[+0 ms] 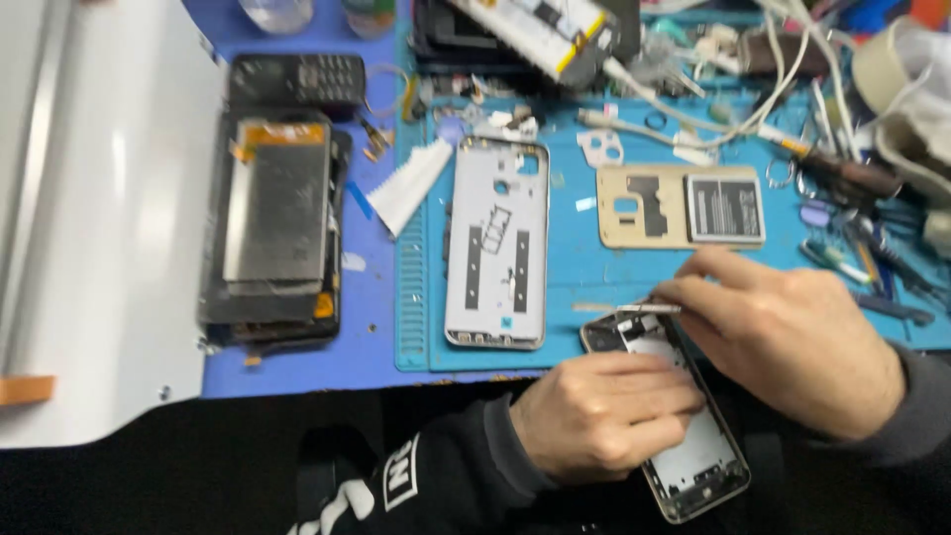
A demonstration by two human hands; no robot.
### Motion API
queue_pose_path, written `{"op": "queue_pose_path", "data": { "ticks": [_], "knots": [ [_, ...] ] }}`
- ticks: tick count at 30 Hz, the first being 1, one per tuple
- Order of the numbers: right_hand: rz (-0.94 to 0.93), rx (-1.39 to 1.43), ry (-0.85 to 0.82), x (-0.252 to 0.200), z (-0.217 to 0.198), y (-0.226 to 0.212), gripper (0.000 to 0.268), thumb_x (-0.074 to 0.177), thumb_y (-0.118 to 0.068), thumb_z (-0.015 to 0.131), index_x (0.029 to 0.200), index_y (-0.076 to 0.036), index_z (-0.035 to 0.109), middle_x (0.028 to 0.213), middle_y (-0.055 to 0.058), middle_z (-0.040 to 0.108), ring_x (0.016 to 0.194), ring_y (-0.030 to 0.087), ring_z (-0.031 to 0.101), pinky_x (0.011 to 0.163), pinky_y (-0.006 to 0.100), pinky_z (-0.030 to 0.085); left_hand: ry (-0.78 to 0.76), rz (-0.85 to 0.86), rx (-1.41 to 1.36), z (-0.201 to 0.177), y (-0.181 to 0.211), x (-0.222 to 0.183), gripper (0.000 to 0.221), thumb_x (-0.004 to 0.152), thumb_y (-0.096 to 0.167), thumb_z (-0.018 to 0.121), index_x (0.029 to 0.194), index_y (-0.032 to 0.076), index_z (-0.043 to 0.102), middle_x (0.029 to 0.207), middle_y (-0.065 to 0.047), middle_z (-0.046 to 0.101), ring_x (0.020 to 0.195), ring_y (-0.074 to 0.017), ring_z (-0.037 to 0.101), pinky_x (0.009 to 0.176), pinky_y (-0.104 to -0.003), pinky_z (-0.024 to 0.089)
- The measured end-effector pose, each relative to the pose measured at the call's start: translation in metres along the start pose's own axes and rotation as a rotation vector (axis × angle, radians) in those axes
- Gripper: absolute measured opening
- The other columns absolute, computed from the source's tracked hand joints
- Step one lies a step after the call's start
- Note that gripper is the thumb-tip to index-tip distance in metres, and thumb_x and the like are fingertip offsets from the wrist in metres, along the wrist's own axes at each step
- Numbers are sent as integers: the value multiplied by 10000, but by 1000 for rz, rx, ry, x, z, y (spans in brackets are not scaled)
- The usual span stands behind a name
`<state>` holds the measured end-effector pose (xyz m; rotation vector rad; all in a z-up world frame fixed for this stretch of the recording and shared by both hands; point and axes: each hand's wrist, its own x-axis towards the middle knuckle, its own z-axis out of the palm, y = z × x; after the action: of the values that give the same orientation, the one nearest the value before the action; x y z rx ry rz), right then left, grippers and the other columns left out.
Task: Disassembling and cleaning a smartphone screen and frame using tools.
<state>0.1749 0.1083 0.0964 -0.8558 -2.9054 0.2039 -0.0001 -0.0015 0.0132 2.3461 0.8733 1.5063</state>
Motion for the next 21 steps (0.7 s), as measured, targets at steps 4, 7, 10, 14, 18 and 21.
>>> {"op": "queue_pose_path", "data": {
  "ticks": [4, 7, 10, 14, 18, 21],
  "knots": [
    [-31, -228, -193, 5, 2, 1, 207, 768, -196, 704, 965, -138, 674, 888, 39, 604, 598, 252, 665, 476, 387, 530, -38, 22, 19, -6, 3, 2, 85, 915, 72, 631, 971, 11, 649, 1109, -94, 711, 1115, -255, 712, 1046, -323, 569],
    [-54, -353, -375, 11, 1, -4, 177, 776, -188, 661, 931, -132, 597, 901, 47, 549, 611, 223, 671, 472, 366, 550, -66, 7, 3, -2, 4, -1, 117, 925, 81, 623, 1008, 9, 664, 1104, -96, 717, 1094, -250, 711, 1054, -328, 562],
    [-97, -392, -397, 20, -6, -17, 156, 774, -156, 649, 898, -89, 583, 913, 73, 534, 594, 221, 668, 426, 365, 546, -46, -7, 8, 2, 4, -4, 66, 965, 63, 614, 949, 8, 646, 1116, -91, 721, 1104, -228, 715, 1079, -325, 561],
    [-153, -440, -380, 22, -5, -20, 109, 806, -127, 621, 878, -52, 588, 919, 93, 523, 545, 214, 649, 365, 357, 535, -58, -20, -11, 5, 2, -4, 74, 906, 61, 624, 959, 17, 649, 1092, -94, 728, 1070, -247, 719, 1029, -331, 569],
    [-186, -461, -407, 24, -4, -16, 99, 840, -116, 595, 890, -32, 583, 925, 94, 507, 511, 189, 619, 356, 346, 524, -58, -17, 6, -1, 5, 0, 84, 913, 55, 630, 983, 11, 646, 1087, -90, 720, 1104, -253, 716, 1023, -329, 568],
    [-177, -453, -394, 26, -10, -19, 131, 811, -114, 601, 910, -30, 585, 938, 100, 505, 508, 193, 616, 347, 346, 519, -37, -12, -6, -3, 6, 3, 82, 904, 54, 627, 951, -10, 647, 1088, -95, 711, 1115, -262, 714, 1032, -339, 571]
  ]
}}
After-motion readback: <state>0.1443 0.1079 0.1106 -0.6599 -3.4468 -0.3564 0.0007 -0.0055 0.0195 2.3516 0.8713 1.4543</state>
